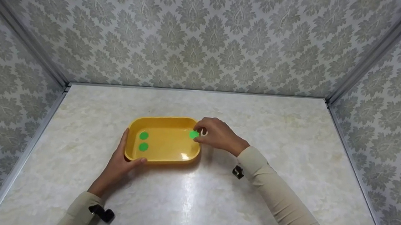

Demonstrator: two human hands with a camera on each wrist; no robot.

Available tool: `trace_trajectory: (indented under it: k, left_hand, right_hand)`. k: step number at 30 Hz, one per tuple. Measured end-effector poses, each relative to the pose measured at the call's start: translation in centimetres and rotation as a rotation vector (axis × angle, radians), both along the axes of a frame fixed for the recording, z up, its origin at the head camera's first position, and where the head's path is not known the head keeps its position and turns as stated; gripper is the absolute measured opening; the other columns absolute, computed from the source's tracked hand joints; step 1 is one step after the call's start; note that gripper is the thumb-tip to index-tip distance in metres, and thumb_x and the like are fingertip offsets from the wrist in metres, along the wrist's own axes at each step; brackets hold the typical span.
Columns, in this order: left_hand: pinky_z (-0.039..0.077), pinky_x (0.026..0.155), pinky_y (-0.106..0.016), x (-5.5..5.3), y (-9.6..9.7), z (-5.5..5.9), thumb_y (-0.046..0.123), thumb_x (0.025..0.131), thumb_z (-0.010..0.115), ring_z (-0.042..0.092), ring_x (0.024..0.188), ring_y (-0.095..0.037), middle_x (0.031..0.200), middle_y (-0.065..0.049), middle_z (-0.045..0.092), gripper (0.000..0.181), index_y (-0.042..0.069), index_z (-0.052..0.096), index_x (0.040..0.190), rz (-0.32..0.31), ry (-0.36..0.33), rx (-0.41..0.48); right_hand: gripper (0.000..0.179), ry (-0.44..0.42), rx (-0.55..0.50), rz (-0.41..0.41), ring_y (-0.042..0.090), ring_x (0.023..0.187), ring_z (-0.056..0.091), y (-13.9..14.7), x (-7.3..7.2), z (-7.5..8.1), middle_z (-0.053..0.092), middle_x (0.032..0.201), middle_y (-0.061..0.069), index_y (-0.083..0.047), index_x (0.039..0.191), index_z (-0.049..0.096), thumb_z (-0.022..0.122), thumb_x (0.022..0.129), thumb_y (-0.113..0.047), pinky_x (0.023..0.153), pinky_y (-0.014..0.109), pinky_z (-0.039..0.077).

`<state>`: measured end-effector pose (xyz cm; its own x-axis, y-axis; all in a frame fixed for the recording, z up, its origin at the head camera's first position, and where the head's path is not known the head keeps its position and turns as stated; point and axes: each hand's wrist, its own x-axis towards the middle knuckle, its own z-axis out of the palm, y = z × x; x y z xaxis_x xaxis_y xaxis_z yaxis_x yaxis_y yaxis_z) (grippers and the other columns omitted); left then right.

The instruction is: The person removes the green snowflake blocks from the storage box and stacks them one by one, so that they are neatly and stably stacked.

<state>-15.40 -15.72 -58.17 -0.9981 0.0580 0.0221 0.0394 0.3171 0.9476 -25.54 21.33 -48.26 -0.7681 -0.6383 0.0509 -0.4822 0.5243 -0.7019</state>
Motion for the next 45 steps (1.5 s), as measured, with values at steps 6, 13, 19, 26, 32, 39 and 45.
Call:
trace_trajectory:
  k: [6, 13, 19, 26, 32, 39, 45]
  left_hand:
    - [0.012, 0.136, -0.052, 0.0, -0.1, 0.0, 0.039, 0.089, 0.095, 0.016, 0.169, -0.023, 0.185, -0.002, 0.011, 0.131, 0.024, 0.001, 0.179, -0.005, 0.005, -0.001]
    - [0.012, 0.136, -0.051, -0.1, 0.0, 0.0, 0.039, 0.090, 0.094, 0.014, 0.169, -0.021, 0.185, 0.001, 0.010, 0.130, 0.026, 0.001, 0.179, -0.004, -0.005, 0.005]
    - [0.012, 0.136, -0.051, -0.1, -0.1, -0.1, 0.036, 0.090, 0.094, 0.014, 0.169, -0.021, 0.185, 0.001, 0.009, 0.129, 0.025, 0.001, 0.179, -0.008, 0.003, 0.014]
    - [0.013, 0.136, -0.052, 0.0, -0.1, -0.3, 0.035, 0.090, 0.094, 0.015, 0.168, -0.022, 0.185, 0.000, 0.010, 0.129, 0.025, 0.001, 0.179, -0.008, 0.016, 0.016]
    - [0.013, 0.136, -0.052, 0.0, -0.1, -0.2, 0.036, 0.090, 0.094, 0.016, 0.168, -0.022, 0.185, -0.001, 0.011, 0.130, 0.025, 0.001, 0.179, -0.008, 0.019, 0.015]
    - [0.013, 0.136, -0.050, 0.0, -0.1, -0.2, 0.036, 0.089, 0.095, 0.015, 0.168, -0.020, 0.184, 0.001, 0.012, 0.130, 0.025, 0.001, 0.179, -0.004, 0.019, 0.025]
    - [0.013, 0.136, -0.052, 0.0, -0.1, -0.2, 0.035, 0.090, 0.095, 0.015, 0.168, -0.022, 0.185, -0.001, 0.011, 0.130, 0.025, 0.001, 0.179, -0.014, 0.026, 0.031]
  right_hand:
    - [0.025, 0.010, 0.015, -0.031, 0.023, 0.102, 0.068, 1.1, -0.2, -0.2, 0.077, 0.112, -0.002, -0.014, 0.121, 0.083, 0.087, 0.097, -0.019, 0.089, 0.051, 0.057]
    - [0.024, 0.022, 0.010, -0.067, 0.025, 0.100, 0.069, 2.7, -0.2, -0.8, 0.077, 0.112, -0.001, -0.014, 0.119, 0.083, 0.089, 0.096, -0.018, 0.087, 0.044, 0.056]
    - [0.024, 0.004, 0.016, -0.095, 0.020, 0.099, 0.068, 4.0, -0.1, -1.3, 0.077, 0.113, 0.000, -0.014, 0.121, 0.083, 0.087, 0.098, -0.020, 0.086, 0.041, 0.056]
    - [0.025, -0.022, 0.022, -0.124, 0.020, 0.098, 0.067, 5.1, 0.0, -1.9, 0.076, 0.113, 0.000, -0.015, 0.121, 0.083, 0.088, 0.097, -0.022, 0.083, 0.039, 0.056]
    - [0.024, -0.023, 0.023, -0.154, 0.020, 0.097, 0.068, 6.0, 0.0, -2.8, 0.077, 0.111, 0.001, -0.014, 0.118, 0.083, 0.090, 0.096, -0.020, 0.082, 0.036, 0.056]
    - [0.025, -0.028, 0.015, -0.183, 0.020, 0.097, 0.068, 7.0, 0.1, -3.5, 0.077, 0.112, 0.001, -0.014, 0.118, 0.083, 0.091, 0.094, -0.018, 0.084, 0.036, 0.056]
    - [0.028, -0.021, 0.029, -0.209, 0.020, 0.097, 0.068, 7.9, -0.1, -4.0, 0.077, 0.113, 0.003, -0.012, 0.119, 0.083, 0.091, 0.094, -0.020, 0.085, 0.036, 0.057]
